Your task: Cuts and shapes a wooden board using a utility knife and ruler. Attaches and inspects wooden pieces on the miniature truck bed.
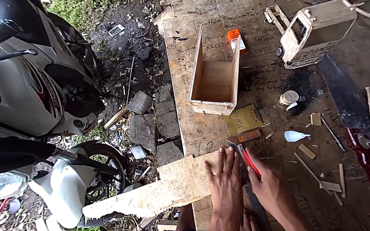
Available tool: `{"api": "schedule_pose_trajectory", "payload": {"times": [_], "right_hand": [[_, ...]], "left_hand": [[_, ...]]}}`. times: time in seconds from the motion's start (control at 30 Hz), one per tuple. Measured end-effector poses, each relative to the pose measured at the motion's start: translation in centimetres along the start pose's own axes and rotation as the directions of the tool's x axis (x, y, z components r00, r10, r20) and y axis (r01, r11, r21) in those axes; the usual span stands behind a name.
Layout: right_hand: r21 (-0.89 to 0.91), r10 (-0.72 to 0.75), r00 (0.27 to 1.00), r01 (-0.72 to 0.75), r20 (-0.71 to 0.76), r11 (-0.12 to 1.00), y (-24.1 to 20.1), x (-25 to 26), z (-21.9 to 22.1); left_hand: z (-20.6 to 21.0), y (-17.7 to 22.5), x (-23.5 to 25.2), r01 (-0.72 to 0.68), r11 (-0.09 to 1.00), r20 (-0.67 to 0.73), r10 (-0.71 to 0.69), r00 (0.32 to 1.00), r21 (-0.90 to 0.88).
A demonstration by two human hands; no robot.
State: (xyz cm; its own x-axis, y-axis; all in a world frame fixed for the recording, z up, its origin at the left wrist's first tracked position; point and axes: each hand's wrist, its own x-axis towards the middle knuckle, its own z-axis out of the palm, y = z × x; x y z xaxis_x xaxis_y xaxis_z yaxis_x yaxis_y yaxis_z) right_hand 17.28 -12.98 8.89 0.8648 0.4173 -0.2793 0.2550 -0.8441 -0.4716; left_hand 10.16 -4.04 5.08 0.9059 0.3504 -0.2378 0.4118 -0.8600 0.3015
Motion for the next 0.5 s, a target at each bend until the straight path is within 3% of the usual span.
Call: {"api": "schedule_pose_trajectory", "payload": {"times": [0.5], "right_hand": [[-0.104, -0.069, 0.997, 0.067, -0.016, 0.992, -0.66, 0.2, 0.19]], "left_hand": [[0.02, 0.42, -0.07, 0.01, 1.0, -0.037, -0.009, 0.999, 0.017]]}}
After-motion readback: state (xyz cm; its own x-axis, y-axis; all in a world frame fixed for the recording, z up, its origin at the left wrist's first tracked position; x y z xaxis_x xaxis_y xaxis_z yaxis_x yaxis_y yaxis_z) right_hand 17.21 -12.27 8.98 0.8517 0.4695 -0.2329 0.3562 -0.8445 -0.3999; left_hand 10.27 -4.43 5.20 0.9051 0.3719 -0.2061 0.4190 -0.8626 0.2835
